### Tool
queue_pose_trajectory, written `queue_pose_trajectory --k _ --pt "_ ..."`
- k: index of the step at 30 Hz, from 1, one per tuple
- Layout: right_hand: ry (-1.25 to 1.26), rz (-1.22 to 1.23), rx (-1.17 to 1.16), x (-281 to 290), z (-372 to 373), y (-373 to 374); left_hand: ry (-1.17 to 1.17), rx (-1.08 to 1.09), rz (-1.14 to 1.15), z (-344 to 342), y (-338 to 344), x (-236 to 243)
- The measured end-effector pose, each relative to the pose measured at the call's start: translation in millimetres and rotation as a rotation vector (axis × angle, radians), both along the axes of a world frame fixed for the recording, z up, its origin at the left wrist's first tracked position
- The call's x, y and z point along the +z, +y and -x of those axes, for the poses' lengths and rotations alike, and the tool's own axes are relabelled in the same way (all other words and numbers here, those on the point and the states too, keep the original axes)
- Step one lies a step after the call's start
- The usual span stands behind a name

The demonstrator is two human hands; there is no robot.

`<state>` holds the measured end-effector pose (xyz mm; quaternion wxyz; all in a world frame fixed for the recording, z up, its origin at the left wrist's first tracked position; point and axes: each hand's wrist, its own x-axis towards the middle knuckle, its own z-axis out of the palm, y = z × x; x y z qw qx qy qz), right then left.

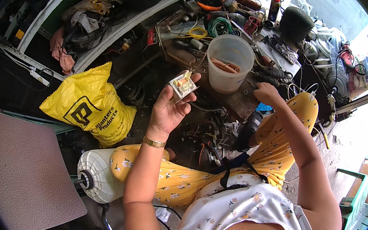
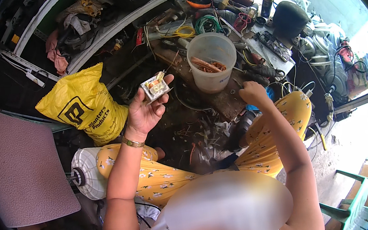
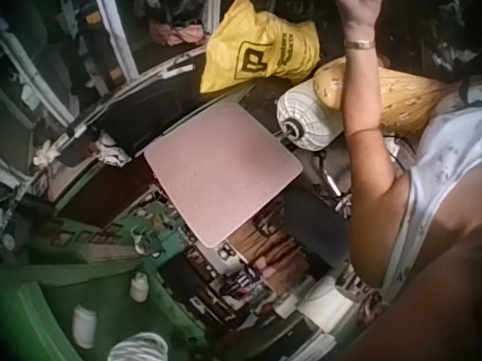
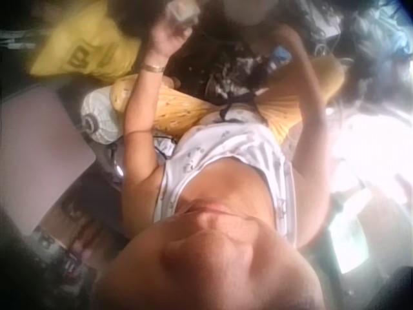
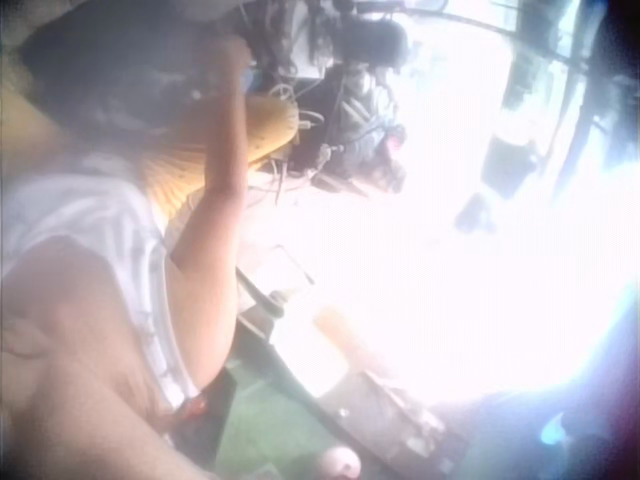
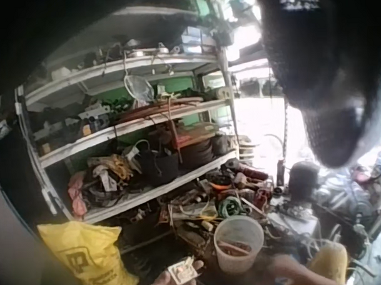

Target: The person works on a small electrical transformer by hand, using pliers to pull at wires and a screwdriver to work on the metal casing.

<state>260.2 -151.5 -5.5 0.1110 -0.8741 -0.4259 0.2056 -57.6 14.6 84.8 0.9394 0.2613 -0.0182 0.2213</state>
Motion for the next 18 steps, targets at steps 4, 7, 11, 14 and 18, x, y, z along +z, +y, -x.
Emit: queue_pose_trajectory --k 4,7,11,14,18 --pt "0.61 -0.147 -0.279 -1.1 -3.0 -31.9 0.092 0.1 -0.012 -0.4 -4.8 4.7" --pt "0.918 -0.403 -0.308 -7.0 22.3 -65.7 0.146 0.14 -0.012 -1.3 -1.9 -4.0" --pt "0.299 -0.562 0.35 88.5 97.0 -45.7 0.242 0.19 -0.114 -6.7 -6.4 -10.2" --pt "-0.247 -0.549 0.494 138.3 121.0 -14.1 0.302 0.246 -0.259 -10.2 -7.8 -12.8" --pt "-0.53 -0.543 0.579 144.3 127.3 16.7 0.346 0.324 -0.38 -12.6 -12.0 -8.1"
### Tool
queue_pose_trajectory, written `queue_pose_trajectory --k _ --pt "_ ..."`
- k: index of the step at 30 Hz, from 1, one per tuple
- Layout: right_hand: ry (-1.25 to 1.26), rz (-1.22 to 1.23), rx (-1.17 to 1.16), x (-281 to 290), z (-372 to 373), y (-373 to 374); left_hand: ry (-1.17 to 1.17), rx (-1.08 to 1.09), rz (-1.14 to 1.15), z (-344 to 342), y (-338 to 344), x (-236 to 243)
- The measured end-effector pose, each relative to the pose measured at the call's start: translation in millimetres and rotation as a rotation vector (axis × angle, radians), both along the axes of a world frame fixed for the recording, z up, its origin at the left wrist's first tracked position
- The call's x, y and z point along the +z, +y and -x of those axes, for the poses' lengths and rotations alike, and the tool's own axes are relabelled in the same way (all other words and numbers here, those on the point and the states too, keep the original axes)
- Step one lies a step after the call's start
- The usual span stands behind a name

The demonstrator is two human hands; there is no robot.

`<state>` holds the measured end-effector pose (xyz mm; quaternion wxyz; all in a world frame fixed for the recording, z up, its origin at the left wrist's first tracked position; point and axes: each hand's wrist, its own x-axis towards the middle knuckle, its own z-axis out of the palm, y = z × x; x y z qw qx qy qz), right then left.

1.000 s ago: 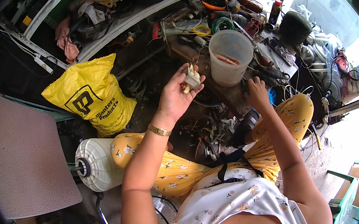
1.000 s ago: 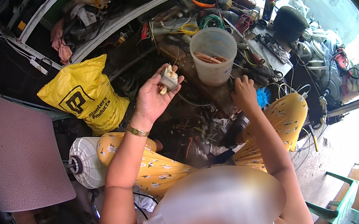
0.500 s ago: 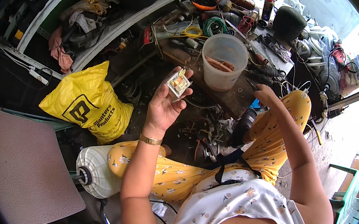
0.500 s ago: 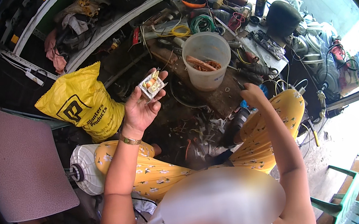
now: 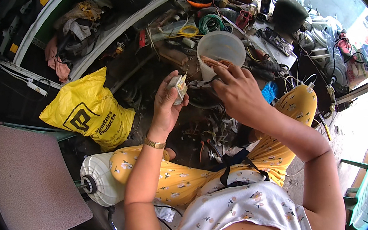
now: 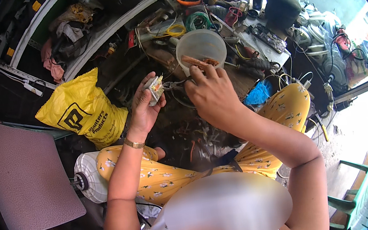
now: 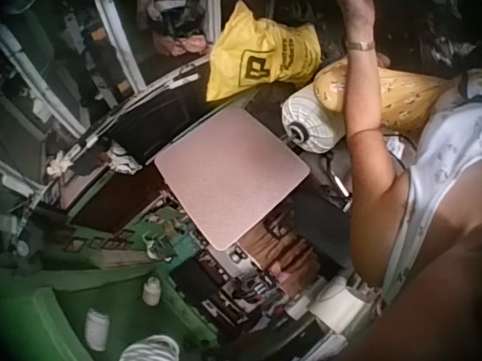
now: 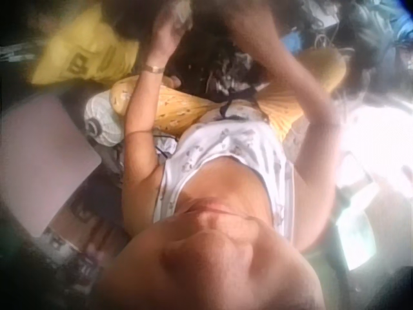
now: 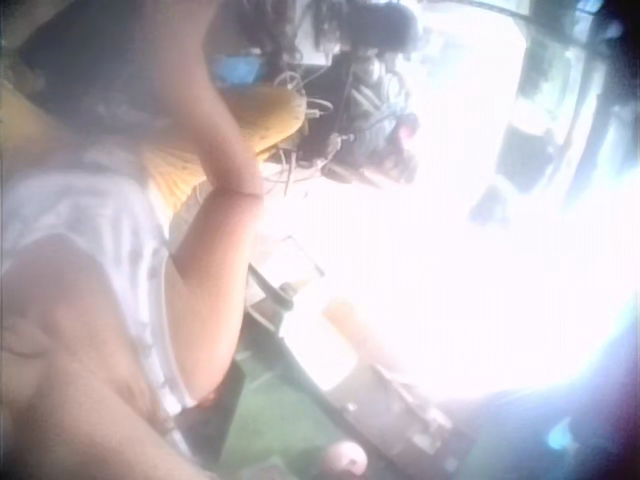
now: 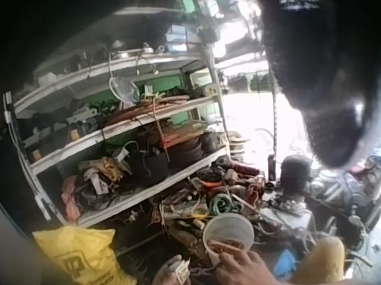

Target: The person works on a small electrical transformer by hand, using pliers to pull at wires and a screwdriver to work on the metal casing.

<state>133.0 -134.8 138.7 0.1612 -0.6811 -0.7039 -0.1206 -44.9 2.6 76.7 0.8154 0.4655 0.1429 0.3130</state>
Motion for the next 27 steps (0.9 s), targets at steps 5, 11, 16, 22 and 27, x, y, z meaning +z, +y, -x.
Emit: queue_pose_trajectory --k 5,11,16,22,27 --pt "-0.124 0.031 0.005 0.2 9.9 9.1 -0.025 0.017 -0.035 1.7 -1.1 -2.0" --pt "-0.056 0.047 0.012 -11.0 9.5 13.4 0.077 0.266 -0.301 -4.5 -9.0 -3.7" --pt "0.074 0.075 -0.013 -3.4 5.5 3.0 0.345 0.61 -0.8 -0.4 -7.9 6.2" --pt "0.398 0.003 0.036 2.5 -1.9 2.6 0.404 0.719 -0.973 9.0 -6.7 22.4" --pt "0.524 -0.025 0.102 5.7 5.0 0.0 0.22 0.591 -0.681 10.2 -3.3 16.2"
